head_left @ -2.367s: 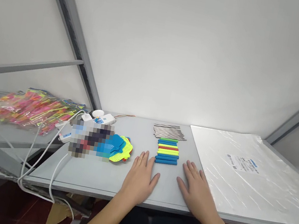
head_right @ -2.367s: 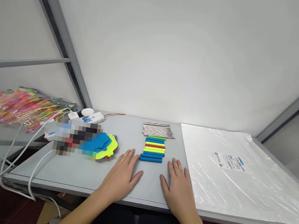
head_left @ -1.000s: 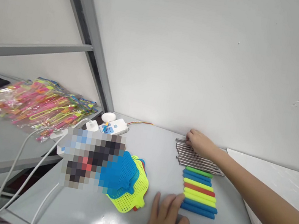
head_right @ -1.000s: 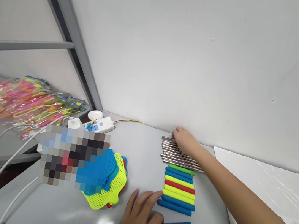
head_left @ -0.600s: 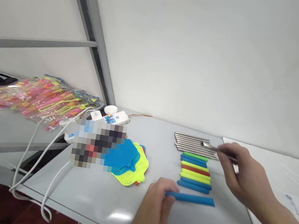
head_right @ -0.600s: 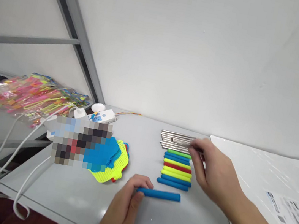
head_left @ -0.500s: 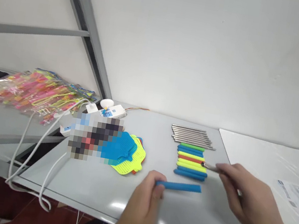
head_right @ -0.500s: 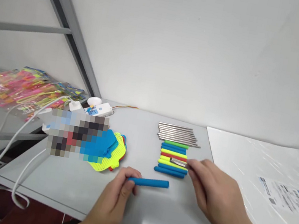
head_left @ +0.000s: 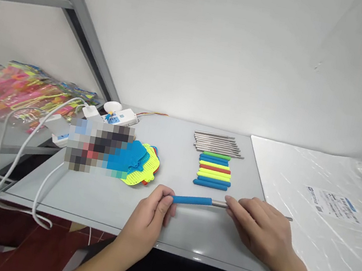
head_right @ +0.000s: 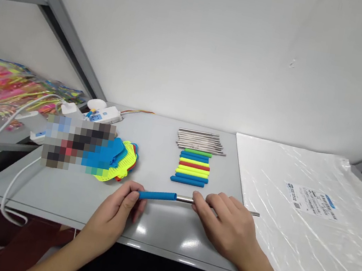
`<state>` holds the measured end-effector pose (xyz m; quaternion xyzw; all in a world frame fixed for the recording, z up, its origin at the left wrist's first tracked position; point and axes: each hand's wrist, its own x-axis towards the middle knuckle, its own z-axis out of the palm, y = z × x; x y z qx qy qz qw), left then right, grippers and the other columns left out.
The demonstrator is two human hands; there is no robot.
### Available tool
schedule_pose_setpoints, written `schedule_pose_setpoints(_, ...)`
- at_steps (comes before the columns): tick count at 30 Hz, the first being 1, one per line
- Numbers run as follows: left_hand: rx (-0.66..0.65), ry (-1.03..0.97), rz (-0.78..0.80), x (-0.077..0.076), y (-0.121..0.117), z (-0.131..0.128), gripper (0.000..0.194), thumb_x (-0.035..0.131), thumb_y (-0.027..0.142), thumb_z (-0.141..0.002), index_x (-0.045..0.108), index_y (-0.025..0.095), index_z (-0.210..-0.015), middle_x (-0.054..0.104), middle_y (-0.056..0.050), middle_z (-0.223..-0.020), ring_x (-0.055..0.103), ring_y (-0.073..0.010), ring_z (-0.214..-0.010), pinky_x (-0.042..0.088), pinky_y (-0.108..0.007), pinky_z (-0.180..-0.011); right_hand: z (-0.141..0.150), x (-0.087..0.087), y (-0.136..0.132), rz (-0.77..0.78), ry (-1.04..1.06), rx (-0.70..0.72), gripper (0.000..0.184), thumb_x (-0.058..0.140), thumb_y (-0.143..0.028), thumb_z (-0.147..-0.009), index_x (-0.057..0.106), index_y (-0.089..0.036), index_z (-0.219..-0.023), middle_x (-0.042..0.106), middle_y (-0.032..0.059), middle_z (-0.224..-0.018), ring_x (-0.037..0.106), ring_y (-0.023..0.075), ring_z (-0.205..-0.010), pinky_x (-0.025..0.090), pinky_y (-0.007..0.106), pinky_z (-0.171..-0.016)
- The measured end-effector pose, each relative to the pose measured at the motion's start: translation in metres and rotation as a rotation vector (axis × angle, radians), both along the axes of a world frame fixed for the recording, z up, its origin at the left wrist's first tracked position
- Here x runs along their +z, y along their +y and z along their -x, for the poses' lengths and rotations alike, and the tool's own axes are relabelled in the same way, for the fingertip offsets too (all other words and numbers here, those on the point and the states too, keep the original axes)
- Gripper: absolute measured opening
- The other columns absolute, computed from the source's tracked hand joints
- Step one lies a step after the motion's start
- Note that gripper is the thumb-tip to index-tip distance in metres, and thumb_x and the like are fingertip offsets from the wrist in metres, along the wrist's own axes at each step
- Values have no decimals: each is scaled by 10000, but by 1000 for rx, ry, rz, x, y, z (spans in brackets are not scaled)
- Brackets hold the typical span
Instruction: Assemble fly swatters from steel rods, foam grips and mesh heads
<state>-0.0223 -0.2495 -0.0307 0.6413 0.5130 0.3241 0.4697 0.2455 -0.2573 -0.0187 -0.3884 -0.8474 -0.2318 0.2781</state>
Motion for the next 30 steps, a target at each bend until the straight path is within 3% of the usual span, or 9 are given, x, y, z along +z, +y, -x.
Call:
schedule_pose_setpoints(7, 12, -19, -28, 0, 0, -2, 312, 313, 460, -1018, 469, 228, -878, 550, 56, -676, 500, -120, -595, 387, -261, -621, -4, 0, -5, -88, 37, -41, 284, 680, -81, -834, 620, -142, -1105, 646, 36, -732, 492, 131, -631, 344, 279, -582)
schedule_pose_setpoints(12, 4, -25, -24, -1, 1, -2, 308, 315, 470, -1018, 464, 233, -890, 549, 58, -687, 493, -117, -590, 383, -256, -604, -1, -2, -5, -90, 40, 5, 310, 690, -69, -819, 625, -134, -1115, 636, 38, -741, 471, 134, -642, 345, 284, -589)
schedule_pose_setpoints(22, -62, -49, 13, 0, 4, 7, 356, 275, 458, -1028, 453, 225, -827, 550, 36, -653, 486, -129, -606, 371, -253, -608, -2, -4, -8, 74, -12, 86, 292, 596, -98, -901, 596, -89, -1193, 605, 41, -755, 454, 142, -647, 334, 308, -604)
schedule_pose_setpoints(27, -246, 132, -64, 11, 0, 4, 344, 342, 429, -1013, 513, 215, -805, 560, 13, -719, 500, -152, -678, 345, -266, -618, 12, 7, -1, 201, -112, 154, 256, 527, -160, -956, 582, -103, -1199, 614, 31, -767, 501, 147, -638, 347, 309, -584)
schedule_pose_setpoints(30, -255, 84, -61, 17, -1, 3, 365, 313, 414, -1020, 528, 212, -805, 567, 9, -735, 504, -155, -689, 357, -270, -645, 33, 18, 3, 186, -165, 162, 325, 486, -142, -966, 531, -69, -1279, 618, 36, -767, 548, 161, -664, 390, 312, -607)
